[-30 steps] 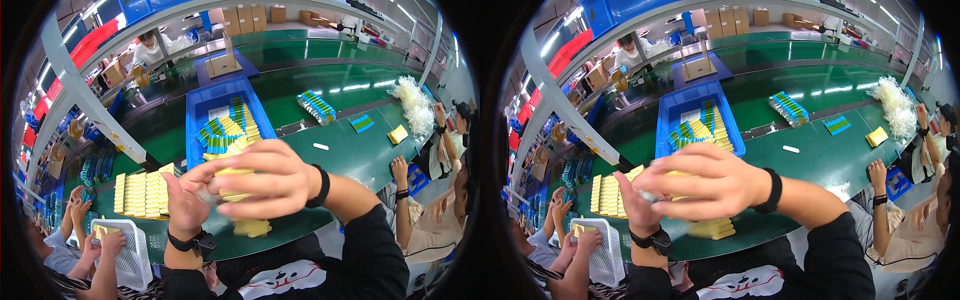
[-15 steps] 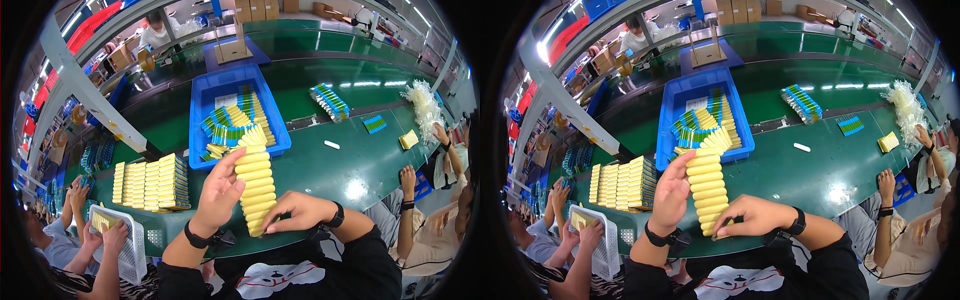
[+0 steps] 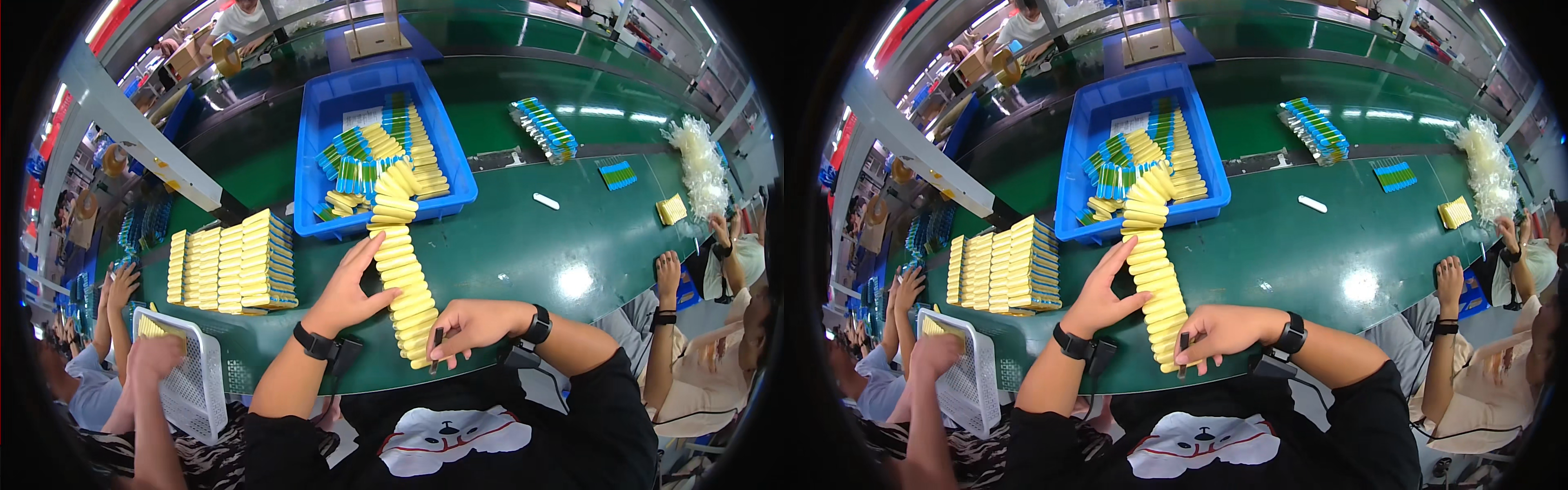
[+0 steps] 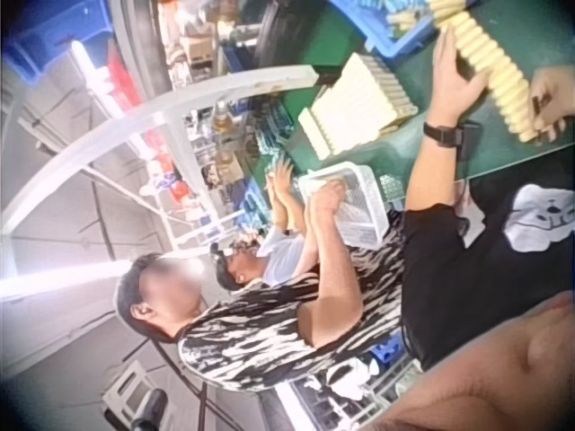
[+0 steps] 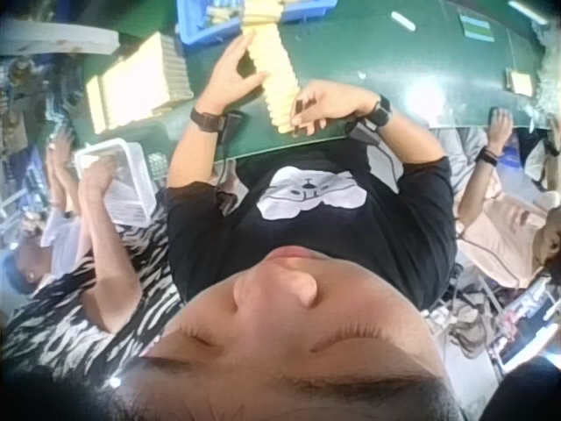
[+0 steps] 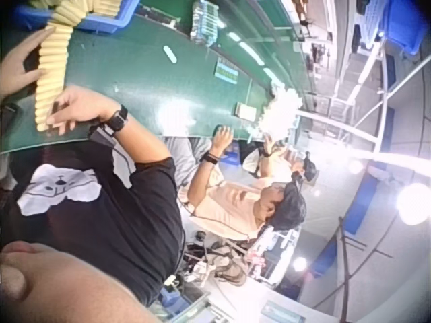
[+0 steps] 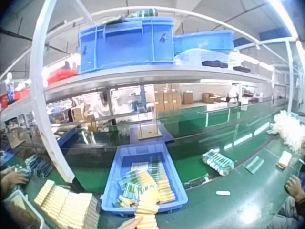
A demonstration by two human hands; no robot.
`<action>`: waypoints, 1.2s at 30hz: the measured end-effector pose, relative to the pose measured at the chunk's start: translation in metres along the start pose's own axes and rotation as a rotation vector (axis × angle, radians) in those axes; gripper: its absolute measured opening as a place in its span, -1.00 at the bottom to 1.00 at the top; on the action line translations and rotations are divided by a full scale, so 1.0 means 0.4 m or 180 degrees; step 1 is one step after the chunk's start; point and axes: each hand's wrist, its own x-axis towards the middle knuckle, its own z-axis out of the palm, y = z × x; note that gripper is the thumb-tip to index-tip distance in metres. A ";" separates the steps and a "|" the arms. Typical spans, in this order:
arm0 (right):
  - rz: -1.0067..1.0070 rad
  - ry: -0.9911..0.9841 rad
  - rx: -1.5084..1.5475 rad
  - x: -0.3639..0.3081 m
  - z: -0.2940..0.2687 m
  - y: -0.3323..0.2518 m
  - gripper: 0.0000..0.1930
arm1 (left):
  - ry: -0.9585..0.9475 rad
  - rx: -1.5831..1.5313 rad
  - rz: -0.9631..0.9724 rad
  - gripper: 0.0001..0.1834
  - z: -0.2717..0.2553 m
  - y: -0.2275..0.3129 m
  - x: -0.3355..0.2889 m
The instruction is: The person picks up a strip of yellow and blue components from a blue bin and uses a small blade to separate them one by one. They then stack the individual pieces into a pile on the left before reaching for another strip.
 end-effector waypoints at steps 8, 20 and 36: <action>0.0103 -0.0002 -0.0069 0.015 -0.016 0.012 -0.79 | -0.0086 0.0580 -0.0333 0.03 0.006 -0.046 -0.002; -0.0513 0.1327 0.0288 -0.006 -0.062 -0.018 -0.81 | -0.0005 0.0570 -0.0453 0.00 0.008 -0.053 0.000; -0.1562 0.2875 -0.2699 0.134 -0.090 -0.015 -0.82 | -0.0007 0.0573 -0.0388 0.01 0.014 -0.052 -0.006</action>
